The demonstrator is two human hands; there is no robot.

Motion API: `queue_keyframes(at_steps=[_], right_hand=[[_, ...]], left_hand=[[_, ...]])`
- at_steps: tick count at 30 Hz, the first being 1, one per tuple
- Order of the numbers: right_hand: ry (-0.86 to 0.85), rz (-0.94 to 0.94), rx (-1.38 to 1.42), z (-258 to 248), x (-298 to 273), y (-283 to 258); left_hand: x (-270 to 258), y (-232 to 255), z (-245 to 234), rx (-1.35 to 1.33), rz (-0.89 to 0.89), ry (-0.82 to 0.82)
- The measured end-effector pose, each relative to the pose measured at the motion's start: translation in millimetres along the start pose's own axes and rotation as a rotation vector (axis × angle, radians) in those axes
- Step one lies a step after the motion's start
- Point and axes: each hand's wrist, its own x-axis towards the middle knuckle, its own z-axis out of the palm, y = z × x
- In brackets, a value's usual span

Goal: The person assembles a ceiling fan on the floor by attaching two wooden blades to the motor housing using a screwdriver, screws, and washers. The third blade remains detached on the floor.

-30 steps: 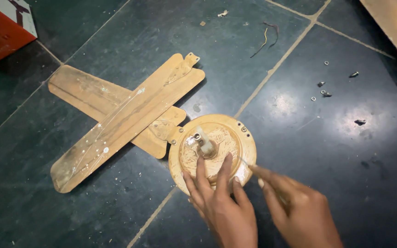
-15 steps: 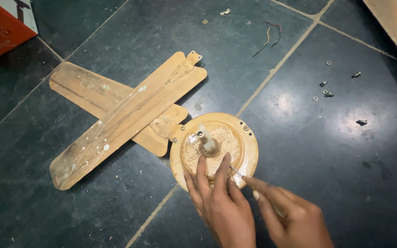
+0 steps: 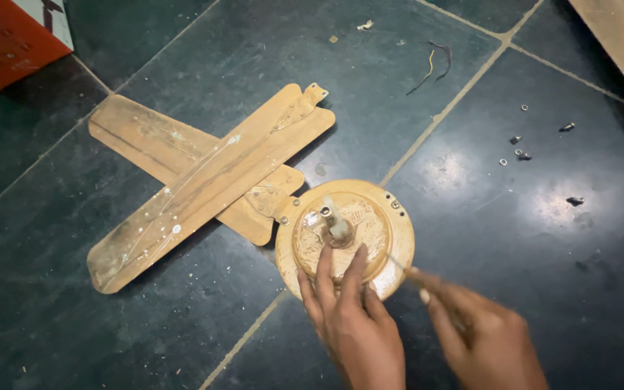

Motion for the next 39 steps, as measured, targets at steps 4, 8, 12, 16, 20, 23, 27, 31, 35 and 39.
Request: queue_keyframes(at_steps=[4, 8, 12, 16, 20, 23, 27, 31, 35, 39], right_hand=[[-0.124, -0.022, 0.060, -1, -13, 5], [-0.021, -0.231, 0.234, -16, -8, -4], [0.177, -0.228, 0.228, -42, 12, -25], [0.438, -0.128, 0.342, -58, 17, -43], [0.548, -0.149, 0.405, -66, 34, -41], [0.532, -0.119, 0.464, -69, 51, -29], [0.498, -0.109, 0.584, -64, 69, -11], [0.462, -0.046, 0.600, -55, 78, 2], [0.381, -0.076, 0.603, -46, 82, 2], [0.348, -0.009, 0.551, -35, 81, -8]], left_hand=[[0, -3, 1, -0.051, 0.032, 0.062], [0, -8, -4, -0.163, 0.034, 0.248], [1, -12, -8, -0.427, -0.032, 0.393], [7, -20, -3, -0.721, -0.181, 0.443], [3, -28, 4, -0.320, -0.104, 0.490], [4, -37, 15, -0.226, 0.003, 0.506], [7, -64, 28, -0.040, 0.106, 0.517], [11, -105, 43, 0.033, 0.311, 0.487], [19, -140, 55, 0.094, 0.442, 0.462], [18, -148, 53, 0.120, 0.380, 0.355]])
